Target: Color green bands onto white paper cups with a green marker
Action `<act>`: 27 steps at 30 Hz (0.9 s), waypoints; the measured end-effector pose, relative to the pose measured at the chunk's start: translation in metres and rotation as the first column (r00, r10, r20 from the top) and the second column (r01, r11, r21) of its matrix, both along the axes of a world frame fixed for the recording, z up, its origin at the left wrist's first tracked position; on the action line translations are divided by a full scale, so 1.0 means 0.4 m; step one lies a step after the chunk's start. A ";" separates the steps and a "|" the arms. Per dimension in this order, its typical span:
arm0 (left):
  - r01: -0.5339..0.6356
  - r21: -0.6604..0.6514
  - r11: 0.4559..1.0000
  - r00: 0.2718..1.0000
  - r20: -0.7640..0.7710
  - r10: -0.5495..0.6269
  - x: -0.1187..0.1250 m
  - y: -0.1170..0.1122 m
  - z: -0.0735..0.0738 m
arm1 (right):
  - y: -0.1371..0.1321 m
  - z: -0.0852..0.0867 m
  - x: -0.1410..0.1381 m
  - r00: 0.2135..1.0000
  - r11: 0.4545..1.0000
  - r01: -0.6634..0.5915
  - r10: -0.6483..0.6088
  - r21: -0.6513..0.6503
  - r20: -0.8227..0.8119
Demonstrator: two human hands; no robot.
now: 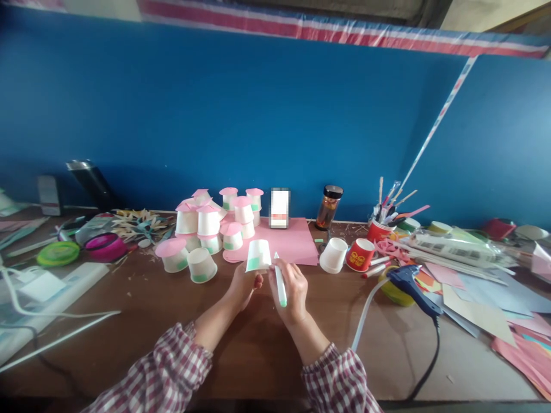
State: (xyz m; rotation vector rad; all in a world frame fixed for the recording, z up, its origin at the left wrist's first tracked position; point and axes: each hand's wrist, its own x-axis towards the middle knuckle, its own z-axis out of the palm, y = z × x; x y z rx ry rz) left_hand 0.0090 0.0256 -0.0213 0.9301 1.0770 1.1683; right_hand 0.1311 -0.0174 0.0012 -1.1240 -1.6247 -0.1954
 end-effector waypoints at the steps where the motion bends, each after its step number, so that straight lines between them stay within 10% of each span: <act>1: -0.001 -0.005 1.000 1.000 0.002 0.001 0.000 0.000 0.000 | 0.000 0.000 -0.001 1.000 1.000 -0.005 0.005 0.002 0.010; 27: 0.077 0.062 0.995 0.994 0.078 -0.082 -0.018 0.019 -0.012 | 0.005 0.021 0.026 0.865 0.985 -0.077 -0.011 -0.154 -0.501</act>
